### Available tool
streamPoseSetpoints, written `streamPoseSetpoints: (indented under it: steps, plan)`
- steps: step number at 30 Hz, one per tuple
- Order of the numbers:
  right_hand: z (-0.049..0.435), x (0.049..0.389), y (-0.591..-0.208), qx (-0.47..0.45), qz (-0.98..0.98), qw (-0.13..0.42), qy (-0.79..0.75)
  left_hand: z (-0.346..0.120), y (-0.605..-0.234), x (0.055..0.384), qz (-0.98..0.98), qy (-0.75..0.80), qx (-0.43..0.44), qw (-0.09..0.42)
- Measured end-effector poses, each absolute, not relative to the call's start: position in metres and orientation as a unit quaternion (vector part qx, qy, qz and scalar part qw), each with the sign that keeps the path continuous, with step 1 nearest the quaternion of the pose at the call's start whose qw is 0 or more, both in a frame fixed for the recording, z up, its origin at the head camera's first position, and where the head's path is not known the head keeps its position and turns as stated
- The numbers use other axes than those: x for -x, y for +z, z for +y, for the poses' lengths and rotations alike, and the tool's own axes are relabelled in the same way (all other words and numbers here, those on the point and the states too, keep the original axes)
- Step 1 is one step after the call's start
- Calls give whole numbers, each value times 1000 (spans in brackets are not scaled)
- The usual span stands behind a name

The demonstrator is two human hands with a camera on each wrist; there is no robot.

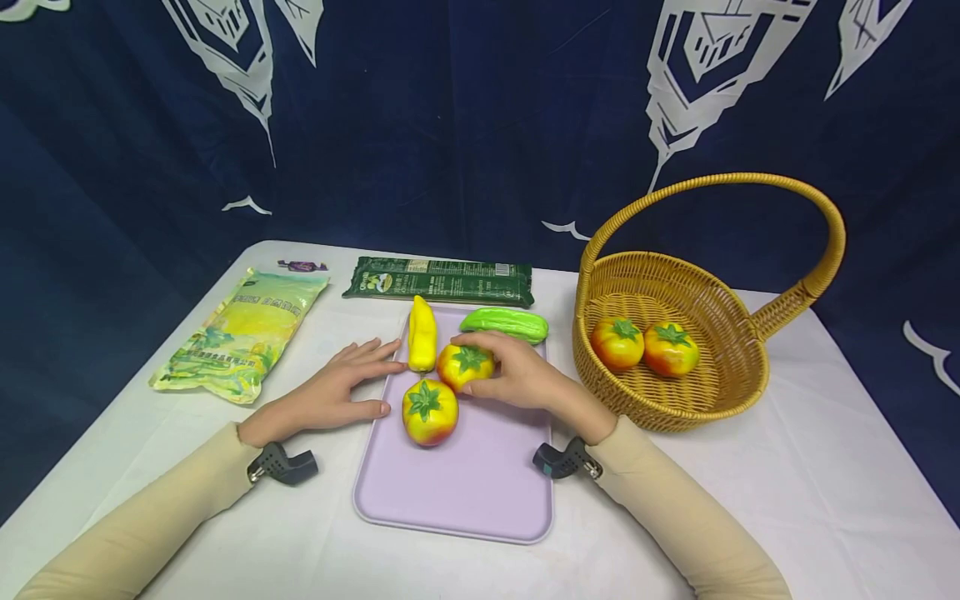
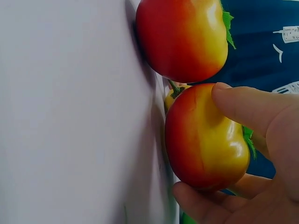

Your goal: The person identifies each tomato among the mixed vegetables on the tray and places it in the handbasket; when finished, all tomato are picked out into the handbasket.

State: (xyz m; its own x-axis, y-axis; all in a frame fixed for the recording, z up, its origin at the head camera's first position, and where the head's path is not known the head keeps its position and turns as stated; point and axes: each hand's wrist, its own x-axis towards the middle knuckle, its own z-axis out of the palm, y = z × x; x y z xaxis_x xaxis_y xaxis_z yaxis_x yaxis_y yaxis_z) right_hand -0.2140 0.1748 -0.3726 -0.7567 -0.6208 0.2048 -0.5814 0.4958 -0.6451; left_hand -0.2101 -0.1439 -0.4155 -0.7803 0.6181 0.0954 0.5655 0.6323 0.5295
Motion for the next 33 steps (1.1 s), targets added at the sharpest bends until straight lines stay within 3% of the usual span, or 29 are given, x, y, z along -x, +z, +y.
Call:
streamPoseSetpoints:
  steps: [15,33]
  plan:
    - [192,210,-351,330,869,15,-368,-146,-418,207,900,283,-330,42]
    - [277,169,-309,271,905,-59,-323,-143,-415,209,900,283,-328,46]
